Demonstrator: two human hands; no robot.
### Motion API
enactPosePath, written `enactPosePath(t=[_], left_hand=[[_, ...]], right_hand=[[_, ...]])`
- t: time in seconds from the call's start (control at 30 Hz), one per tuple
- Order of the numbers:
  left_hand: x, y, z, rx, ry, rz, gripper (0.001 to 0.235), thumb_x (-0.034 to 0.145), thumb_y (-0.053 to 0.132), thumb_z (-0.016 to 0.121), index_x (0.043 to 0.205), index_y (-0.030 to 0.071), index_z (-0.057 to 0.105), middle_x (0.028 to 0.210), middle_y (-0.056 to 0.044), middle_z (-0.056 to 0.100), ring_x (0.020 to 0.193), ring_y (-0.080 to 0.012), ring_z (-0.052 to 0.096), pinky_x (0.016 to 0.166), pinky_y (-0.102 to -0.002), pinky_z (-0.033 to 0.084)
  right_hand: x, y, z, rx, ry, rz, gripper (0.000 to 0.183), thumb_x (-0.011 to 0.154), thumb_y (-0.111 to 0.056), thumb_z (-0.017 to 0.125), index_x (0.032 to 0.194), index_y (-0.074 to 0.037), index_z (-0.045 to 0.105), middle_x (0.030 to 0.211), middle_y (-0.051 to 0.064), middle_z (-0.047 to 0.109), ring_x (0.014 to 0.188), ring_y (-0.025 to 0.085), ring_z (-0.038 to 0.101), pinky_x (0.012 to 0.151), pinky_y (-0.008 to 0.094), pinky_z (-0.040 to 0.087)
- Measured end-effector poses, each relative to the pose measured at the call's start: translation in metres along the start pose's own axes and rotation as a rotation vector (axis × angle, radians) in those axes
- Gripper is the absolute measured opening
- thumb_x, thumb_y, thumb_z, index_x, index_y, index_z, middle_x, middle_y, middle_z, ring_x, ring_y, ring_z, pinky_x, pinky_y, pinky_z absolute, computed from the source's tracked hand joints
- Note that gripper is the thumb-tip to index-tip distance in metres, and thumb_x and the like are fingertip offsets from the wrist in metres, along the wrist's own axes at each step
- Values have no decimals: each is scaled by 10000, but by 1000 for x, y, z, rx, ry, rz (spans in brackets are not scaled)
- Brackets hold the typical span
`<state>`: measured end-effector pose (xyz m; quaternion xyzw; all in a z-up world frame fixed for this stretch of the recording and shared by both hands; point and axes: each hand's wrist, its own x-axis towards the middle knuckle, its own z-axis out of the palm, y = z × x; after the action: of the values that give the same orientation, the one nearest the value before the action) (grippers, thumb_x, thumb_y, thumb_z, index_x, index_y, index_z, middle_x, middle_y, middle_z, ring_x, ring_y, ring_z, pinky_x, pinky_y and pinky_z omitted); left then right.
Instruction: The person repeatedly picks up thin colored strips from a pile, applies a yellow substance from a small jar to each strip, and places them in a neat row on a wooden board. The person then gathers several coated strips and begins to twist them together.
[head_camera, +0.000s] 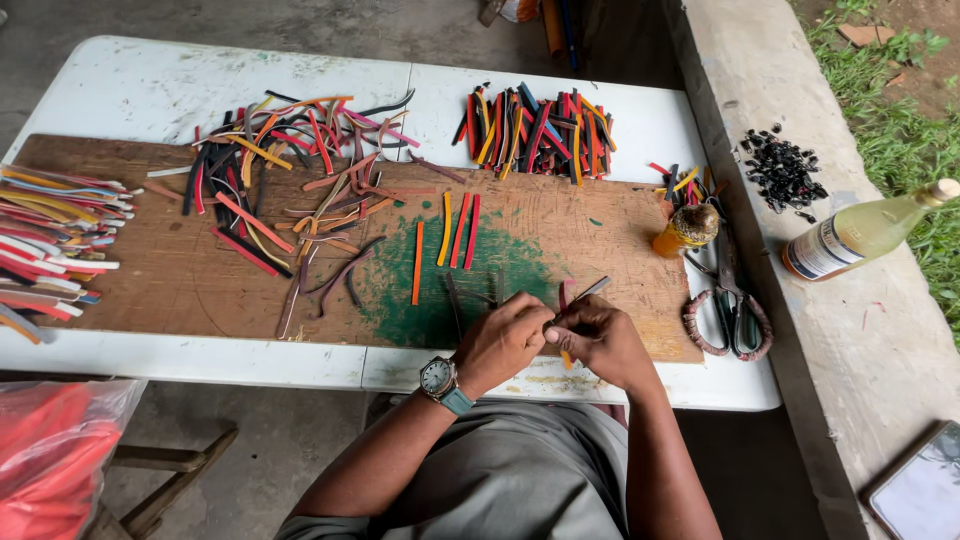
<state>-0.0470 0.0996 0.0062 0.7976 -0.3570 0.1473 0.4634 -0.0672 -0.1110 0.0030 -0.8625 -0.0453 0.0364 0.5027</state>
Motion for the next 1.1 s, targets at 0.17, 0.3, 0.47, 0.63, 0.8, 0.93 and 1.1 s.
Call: enactPosePath(t=[0.17, 0.3, 0.47, 0.63, 0.8, 0.93, 1.1], left_hand=[[1, 1, -11, -134, 50, -173, 405, 858, 33, 738, 1220, 38, 557, 913, -85, 722, 841, -279, 745, 754, -364, 602], [-1, -8, 0, -638, 195, -384, 626, 840, 0, 770, 1343, 42, 400, 952, -90, 746, 891, -180, 735, 832, -314, 613], [-8, -32, 33, -1231, 419, -624, 524, 879, 39, 802, 1250, 52, 431, 907, -101, 715, 843, -163, 713, 771, -297, 607], [-11, -41, 34, -949, 311, -435, 175, 1009, 4, 791, 1082, -55, 643, 986, -90, 706, 925, -117, 658, 825, -266, 570], [-6, -37, -4, -792, 158, -480, 437, 935, 29, 731, 1357, -2, 624, 1254, -89, 719, 1057, -105, 691, 899, -245, 597], [-3, -24, -24, -834, 12, -407, 474, 940, -25, 697, 1401, -7, 589, 1384, -108, 630, 1123, -104, 651, 898, -248, 602], [10, -11, -43, -720, 1, -547, 638, 869, -79, 676, 1471, 49, 506, 1447, -87, 620, 969, -174, 714, 793, -264, 625]], right_hand=[[1, -14, 12, 156, -52, -37, 168, 830, -136, 816, 883, 16, 770, 935, 50, 663, 817, 148, 648, 708, 317, 541], [0, -7, 26, 438, -60, 36, 152, 850, -127, 775, 850, 22, 745, 962, 14, 640, 772, 132, 625, 641, 317, 536], [-3, 5, 45, 513, 1, -58, 169, 909, -131, 783, 885, 31, 743, 933, 35, 629, 826, 126, 584, 738, 275, 493], [0, 7, 47, 534, 51, -47, 157, 902, -121, 773, 936, 32, 760, 1005, 45, 647, 893, 131, 620, 789, 279, 522], [-1, 11, 40, 656, 159, -89, 179, 929, -70, 728, 1078, 20, 768, 1120, 51, 646, 940, 145, 662, 838, 284, 566], [-10, 14, 34, 652, 135, -113, 283, 887, -20, 756, 1167, 14, 737, 1234, 57, 628, 948, 102, 642, 816, 264, 575], [-15, 5, 24, 645, 225, -131, 464, 874, 6, 776, 1330, -2, 690, 1436, 102, 596, 781, 60, 564, 743, 231, 508]])
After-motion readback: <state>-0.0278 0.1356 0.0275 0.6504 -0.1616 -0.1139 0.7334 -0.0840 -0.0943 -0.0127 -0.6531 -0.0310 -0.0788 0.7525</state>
